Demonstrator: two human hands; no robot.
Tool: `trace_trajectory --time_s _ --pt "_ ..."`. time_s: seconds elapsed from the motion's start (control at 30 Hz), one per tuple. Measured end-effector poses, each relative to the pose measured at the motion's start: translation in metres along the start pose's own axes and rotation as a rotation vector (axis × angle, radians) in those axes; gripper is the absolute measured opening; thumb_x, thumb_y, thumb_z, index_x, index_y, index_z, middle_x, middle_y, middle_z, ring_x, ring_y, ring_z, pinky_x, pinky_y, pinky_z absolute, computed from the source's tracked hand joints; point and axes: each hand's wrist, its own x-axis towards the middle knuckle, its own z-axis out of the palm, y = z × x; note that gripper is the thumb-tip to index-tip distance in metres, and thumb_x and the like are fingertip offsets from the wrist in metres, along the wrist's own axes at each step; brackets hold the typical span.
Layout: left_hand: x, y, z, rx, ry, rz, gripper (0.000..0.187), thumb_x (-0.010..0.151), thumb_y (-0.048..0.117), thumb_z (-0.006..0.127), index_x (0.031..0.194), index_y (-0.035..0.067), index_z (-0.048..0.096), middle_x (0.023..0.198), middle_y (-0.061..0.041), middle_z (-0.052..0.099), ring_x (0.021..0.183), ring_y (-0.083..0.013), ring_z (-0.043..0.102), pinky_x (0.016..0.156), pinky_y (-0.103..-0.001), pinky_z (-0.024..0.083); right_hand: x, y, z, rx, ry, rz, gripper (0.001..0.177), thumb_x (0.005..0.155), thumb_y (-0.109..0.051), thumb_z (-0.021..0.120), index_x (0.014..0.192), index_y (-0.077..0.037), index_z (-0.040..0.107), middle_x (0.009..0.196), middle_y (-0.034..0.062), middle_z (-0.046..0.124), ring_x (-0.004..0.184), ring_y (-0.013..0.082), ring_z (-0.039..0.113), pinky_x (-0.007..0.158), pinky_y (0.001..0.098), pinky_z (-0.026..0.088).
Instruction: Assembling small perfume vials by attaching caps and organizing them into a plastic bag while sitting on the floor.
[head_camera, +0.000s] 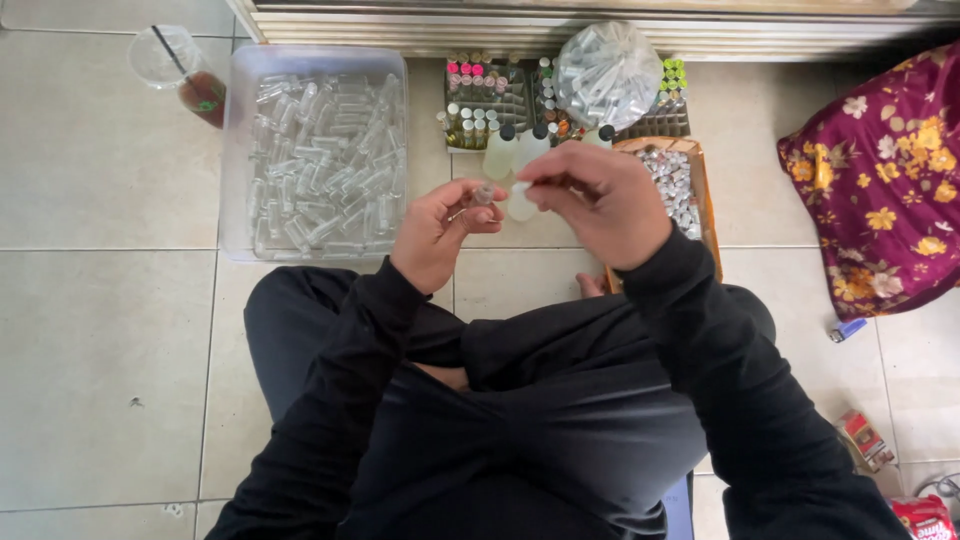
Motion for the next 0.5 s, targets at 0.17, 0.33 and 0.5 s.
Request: trace_trajectory --time_s 0.17,0.33,0.5 --pt "0.0 0.017 -0.002 0.157 -0.053 0.091 0.015 0.102 0.008 0.063 0.111 -0.003 0.066 0.095 -0.013 0.069 0.086 -0.0155 0.069 0.079 -0.034 0.066 0.005 -0.007 0.013 -0.086 -0.019 -0.153 0.012 0.097 0.005 0.074 0.105 -0.003 0.076 0.085 0.0109 0.07 0.071 0.0216 0.066 0.071 0.0318 0.054" --pt "-0.003 0.015 -0.006 0.25 -0.085 0.121 0.013 0.103 0.009 0.061 0.11 0.0 0.066 0.089 -0.011 0.067 0.078 -0.0145 0.063 0.07 -0.03 0.064 0.003 -0.001 0.019 -0.144 -0.049 -0.195 0.011 0.099 0.005 0.069 0.104 -0.003 0.075 0.09 0.0106 0.071 0.072 0.0253 0.068 0.069 0.0364 0.057" --pt "-0.003 0.008 -0.01 0.383 -0.094 0.098 0.015 0.106 0.013 0.057 0.113 0.006 0.067 0.094 -0.007 0.068 0.079 -0.0129 0.061 0.065 -0.028 0.059 -0.003 0.008 0.023 -0.246 -0.032 -0.203 0.007 0.1 0.004 0.069 0.102 -0.002 0.073 0.091 0.01 0.071 0.071 0.0282 0.069 0.064 0.0383 0.057"
